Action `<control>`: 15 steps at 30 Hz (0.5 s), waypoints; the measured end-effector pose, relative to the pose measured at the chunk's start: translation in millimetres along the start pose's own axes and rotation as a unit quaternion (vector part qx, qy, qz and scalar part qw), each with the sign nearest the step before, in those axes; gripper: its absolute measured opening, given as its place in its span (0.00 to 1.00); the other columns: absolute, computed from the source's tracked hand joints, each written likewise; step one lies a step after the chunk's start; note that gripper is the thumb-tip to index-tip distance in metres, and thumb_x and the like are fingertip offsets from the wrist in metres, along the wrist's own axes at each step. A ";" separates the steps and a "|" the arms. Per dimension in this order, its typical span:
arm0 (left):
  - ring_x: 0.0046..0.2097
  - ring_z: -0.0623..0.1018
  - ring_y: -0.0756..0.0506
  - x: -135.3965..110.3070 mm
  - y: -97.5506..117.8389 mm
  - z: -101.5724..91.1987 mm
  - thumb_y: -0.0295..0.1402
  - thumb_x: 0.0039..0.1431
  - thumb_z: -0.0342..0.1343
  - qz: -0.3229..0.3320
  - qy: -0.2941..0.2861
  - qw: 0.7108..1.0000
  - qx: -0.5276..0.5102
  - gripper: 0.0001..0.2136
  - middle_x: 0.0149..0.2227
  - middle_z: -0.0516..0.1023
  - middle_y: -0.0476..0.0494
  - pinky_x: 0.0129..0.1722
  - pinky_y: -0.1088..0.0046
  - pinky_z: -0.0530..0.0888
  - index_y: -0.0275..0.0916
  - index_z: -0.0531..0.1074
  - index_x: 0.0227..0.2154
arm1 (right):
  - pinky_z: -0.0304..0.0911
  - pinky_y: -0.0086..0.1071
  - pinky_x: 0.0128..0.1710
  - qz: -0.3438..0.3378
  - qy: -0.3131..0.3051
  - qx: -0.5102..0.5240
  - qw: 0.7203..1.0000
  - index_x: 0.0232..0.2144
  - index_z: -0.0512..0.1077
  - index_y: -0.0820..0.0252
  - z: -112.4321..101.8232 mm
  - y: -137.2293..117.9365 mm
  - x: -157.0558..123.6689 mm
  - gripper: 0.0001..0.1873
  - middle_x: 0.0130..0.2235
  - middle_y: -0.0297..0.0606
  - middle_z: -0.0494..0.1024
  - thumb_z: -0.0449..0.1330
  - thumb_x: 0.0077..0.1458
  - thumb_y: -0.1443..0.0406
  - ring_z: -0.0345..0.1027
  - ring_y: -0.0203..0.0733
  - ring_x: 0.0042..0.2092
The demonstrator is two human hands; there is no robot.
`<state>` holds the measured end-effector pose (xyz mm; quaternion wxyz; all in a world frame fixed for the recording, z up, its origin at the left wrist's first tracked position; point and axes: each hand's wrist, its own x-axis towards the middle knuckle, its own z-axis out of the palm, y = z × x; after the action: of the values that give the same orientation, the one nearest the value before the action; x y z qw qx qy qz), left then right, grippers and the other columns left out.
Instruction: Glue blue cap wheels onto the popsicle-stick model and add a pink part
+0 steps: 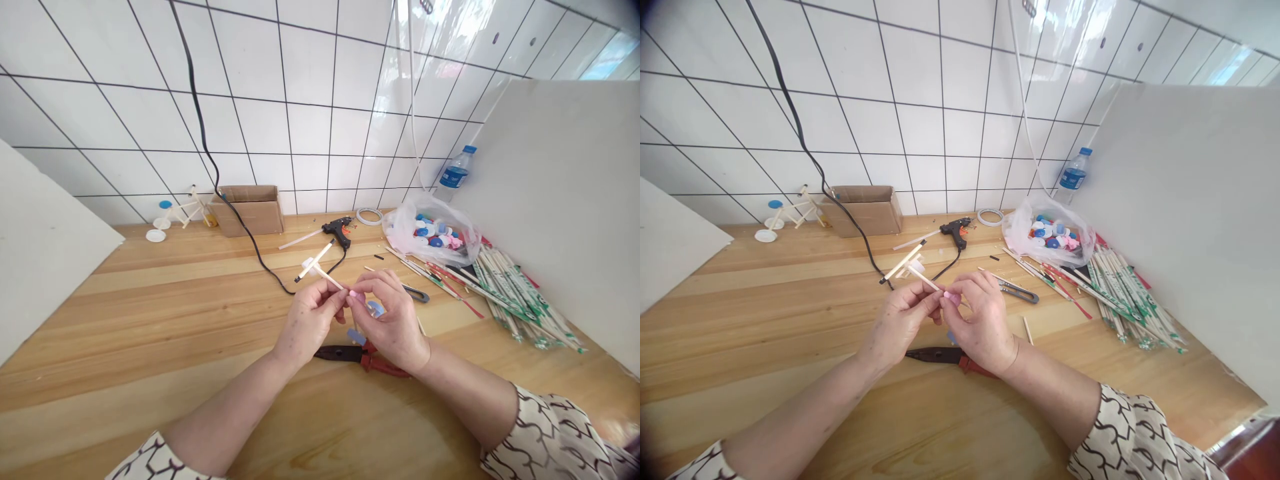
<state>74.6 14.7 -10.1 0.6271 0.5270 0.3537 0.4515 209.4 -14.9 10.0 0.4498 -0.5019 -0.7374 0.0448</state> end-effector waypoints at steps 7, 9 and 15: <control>0.24 0.67 0.52 0.1 3.0 0.8 0.36 0.52 0.58 -0.013 -0.007 1.000 -0.005 0.09 0.21 0.69 0.51 0.25 0.76 0.68 0.35 0.72 0.24 | 0.60 0.39 0.39 0.038 -0.012 0.033 0.999 0.28 0.69 0.58 -3.2 -4.4 1.1 0.03 0.31 0.39 0.74 0.55 0.51 0.69 0.65 0.42 0.36; 0.24 0.67 0.52 0.8 3.5 -0.2 0.36 0.52 0.57 -0.016 -0.005 1.000 0.000 0.08 0.20 0.68 0.51 0.25 0.76 0.68 0.35 0.72 0.25 | 0.60 0.38 0.39 0.094 -0.022 0.070 0.993 0.29 0.70 0.58 -5.6 -4.4 2.6 0.03 0.32 0.39 0.75 0.56 0.51 0.66 0.65 0.42 0.36; 0.23 0.67 0.52 8.0 -0.4 -6.4 0.34 0.49 0.59 -0.032 0.018 0.999 -0.013 0.06 0.21 0.70 0.50 0.24 0.76 0.68 0.35 0.72 0.24 | 0.60 0.32 0.33 0.286 -0.077 0.257 0.920 0.30 0.71 0.60 -6.0 9.6 7.2 0.13 0.30 0.36 0.75 0.59 0.48 0.56 0.66 0.39 0.33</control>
<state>71.5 24.4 -11.5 0.6416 0.4987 0.3757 0.4456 219.8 -6.9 13.1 0.4729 -0.5534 -0.5584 0.3978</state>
